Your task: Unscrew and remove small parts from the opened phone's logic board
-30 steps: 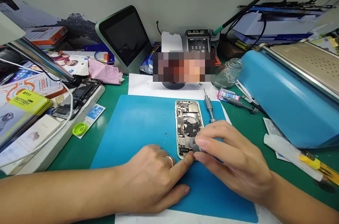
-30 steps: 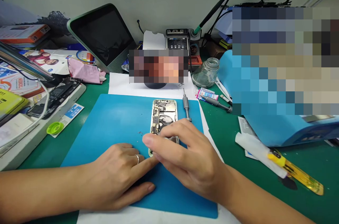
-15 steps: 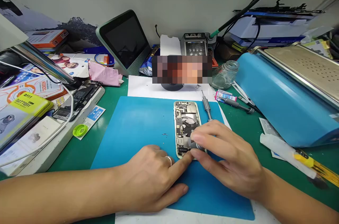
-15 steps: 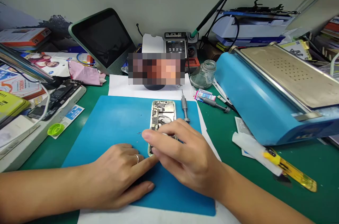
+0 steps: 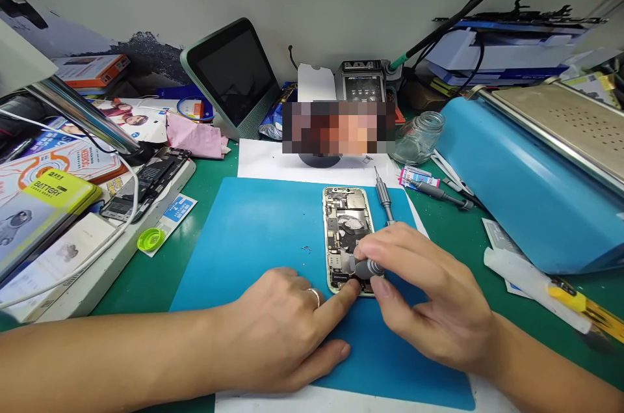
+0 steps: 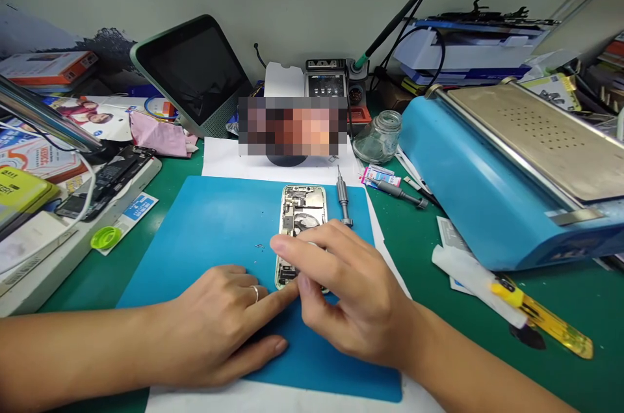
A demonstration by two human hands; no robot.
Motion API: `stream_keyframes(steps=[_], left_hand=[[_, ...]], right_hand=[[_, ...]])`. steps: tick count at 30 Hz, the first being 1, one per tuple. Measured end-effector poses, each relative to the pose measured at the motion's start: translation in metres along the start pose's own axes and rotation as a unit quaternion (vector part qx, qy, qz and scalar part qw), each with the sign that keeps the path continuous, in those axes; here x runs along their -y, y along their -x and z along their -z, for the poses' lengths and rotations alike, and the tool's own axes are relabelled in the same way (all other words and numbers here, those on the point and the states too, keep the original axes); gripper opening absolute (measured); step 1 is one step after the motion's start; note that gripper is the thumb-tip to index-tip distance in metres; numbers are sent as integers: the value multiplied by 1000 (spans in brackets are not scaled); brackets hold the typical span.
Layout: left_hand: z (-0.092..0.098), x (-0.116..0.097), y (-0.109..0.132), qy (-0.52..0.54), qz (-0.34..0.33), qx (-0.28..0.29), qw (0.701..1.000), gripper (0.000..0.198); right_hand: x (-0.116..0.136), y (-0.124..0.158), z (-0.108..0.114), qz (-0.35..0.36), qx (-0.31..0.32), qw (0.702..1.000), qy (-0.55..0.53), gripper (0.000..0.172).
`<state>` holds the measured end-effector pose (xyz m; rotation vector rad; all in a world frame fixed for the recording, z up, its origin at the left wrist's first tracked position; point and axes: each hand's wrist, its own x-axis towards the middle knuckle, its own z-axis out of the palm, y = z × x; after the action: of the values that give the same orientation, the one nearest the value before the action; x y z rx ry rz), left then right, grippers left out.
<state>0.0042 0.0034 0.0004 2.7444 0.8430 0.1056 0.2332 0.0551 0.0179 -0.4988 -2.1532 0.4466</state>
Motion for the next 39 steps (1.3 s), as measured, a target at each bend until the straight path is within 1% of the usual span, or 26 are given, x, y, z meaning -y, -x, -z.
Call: stream_keyframes(steps=[7, 12, 16, 22, 27, 30, 33, 37, 39], left_hand=[[1, 0, -1, -3, -1, 9, 1000, 55], [3, 0, -1, -5, -1, 20, 1000, 56], [3, -1, -1, -5, -1, 29, 1000, 57], [2, 1, -1, -6, 0, 8, 1000, 57], [2, 0, -1, -3, 1, 10, 1000, 54], [3, -1, -1, -5, 2, 11, 1000, 53], [3, 0, -1, -8, -1, 8, 1000, 53], [2, 0, 0, -12, -4, 1, 1000, 56], [2, 0, 0, -10, -3, 3, 1000, 56]], right_hand=[[1, 1, -1, 9, -3, 1000, 6, 53], [5, 4, 0, 17, 5, 1000, 1, 59], [4, 4, -1, 20, 8, 1000, -2, 59], [2, 1, -1, 12, 11, 1000, 8, 60], [1, 0, 2, 6, -1, 999, 45, 56], [1, 0, 2, 6, -9, 998, 56, 57], [1, -1, 0, 5, -14, 999, 50, 60], [2, 2, -1, -9, 2, 1000, 28, 70], [2, 3, 0, -10, 7, 1000, 18, 71]])
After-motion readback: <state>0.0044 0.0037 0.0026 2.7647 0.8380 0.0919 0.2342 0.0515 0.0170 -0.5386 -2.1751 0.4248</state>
